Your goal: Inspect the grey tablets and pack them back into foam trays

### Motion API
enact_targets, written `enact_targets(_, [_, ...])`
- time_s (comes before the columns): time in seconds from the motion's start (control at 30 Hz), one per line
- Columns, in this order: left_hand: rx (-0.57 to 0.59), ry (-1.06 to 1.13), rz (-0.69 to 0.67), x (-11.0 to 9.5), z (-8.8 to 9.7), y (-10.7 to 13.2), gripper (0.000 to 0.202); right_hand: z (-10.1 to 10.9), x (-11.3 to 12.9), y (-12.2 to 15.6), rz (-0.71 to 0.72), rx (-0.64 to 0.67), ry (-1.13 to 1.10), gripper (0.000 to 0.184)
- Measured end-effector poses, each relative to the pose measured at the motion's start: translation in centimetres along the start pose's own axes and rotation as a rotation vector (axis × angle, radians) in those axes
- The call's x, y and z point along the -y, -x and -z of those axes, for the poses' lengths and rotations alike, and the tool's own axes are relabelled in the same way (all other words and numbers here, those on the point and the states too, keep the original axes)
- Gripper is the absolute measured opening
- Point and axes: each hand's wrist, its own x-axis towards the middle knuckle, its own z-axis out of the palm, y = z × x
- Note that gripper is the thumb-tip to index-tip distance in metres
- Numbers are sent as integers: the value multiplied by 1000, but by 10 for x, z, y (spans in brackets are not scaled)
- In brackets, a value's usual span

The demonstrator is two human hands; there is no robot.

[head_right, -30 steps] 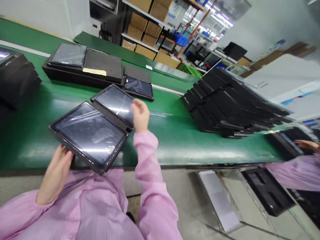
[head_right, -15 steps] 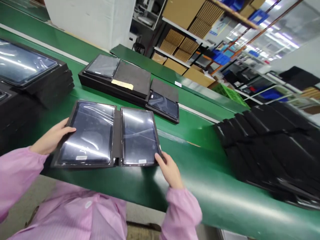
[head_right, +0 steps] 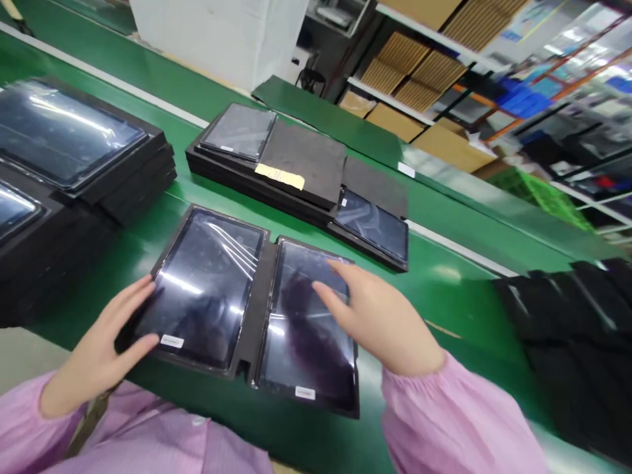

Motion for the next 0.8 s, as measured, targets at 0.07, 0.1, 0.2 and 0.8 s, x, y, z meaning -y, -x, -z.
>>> enact_targets(0.07, [43,-118,-218,0,5,11,68,-4,26,-37,285,-14,-87,52])
enact_targets(0.1, [56,-158,-287,0,8,13,68,-9,39,-55,387,-18,-116,50])
enact_targets(0.2, [54,-214,-364,2,19,9,62,-36,67,-96,508,-73,-143,48])
enact_targets(0.8, [17,-122,-14,-10,34,1,8,-68,50,-125,196,-426,-643,25])
